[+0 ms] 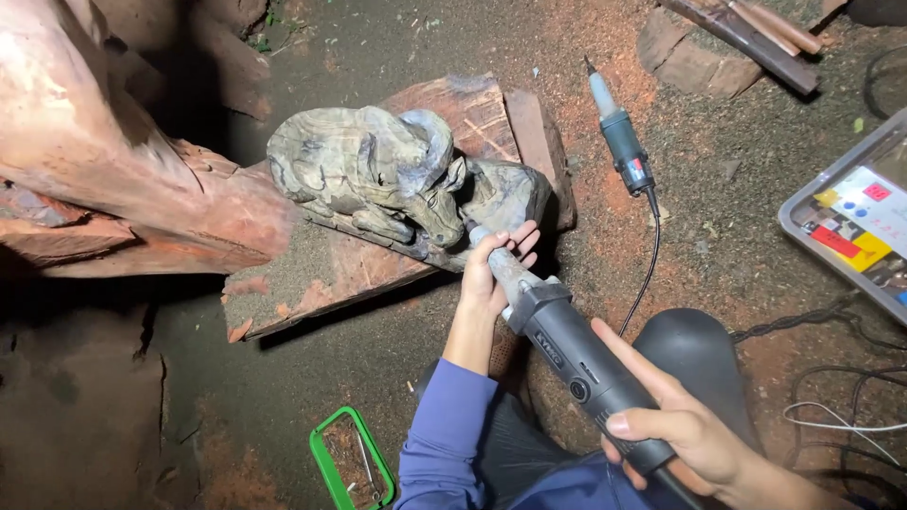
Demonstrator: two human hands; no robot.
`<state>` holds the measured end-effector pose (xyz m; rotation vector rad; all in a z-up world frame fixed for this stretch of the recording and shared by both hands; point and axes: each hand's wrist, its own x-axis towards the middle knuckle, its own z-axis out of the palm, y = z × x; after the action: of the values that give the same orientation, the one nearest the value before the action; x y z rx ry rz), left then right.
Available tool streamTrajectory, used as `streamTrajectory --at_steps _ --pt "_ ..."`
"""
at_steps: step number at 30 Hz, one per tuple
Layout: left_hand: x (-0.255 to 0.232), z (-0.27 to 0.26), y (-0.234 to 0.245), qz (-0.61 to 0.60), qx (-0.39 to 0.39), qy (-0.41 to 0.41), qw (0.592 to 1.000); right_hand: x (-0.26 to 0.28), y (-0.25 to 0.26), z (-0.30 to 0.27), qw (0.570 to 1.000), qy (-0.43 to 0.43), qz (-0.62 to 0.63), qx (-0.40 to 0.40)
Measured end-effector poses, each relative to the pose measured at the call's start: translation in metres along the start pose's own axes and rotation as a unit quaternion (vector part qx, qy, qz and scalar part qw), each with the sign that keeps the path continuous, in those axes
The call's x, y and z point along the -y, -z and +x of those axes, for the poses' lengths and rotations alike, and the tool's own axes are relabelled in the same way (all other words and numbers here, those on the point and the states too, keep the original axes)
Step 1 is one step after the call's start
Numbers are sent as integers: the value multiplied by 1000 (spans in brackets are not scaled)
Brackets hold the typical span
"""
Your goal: Carving details into a wooden buffalo sculpture using a power rotary tool
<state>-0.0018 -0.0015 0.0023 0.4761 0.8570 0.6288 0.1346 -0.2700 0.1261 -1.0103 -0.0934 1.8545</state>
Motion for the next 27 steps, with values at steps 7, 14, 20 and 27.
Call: streamTrajectory --at_steps 7,14,20,27 --pt "0 0 -3 12 -12 1 1000 0 15 4 999 27 11 43" --pt "-3 -6 -10 15 -28 13 999 -4 12 -1 999 26 13 34" --pt "-8 -13 -13 20 -20 26 999 -8 -2 -6 999 24 -23 19" --pt "-14 -20 -15 21 -20 33 999 -19 -17 -6 999 26 -24 10"
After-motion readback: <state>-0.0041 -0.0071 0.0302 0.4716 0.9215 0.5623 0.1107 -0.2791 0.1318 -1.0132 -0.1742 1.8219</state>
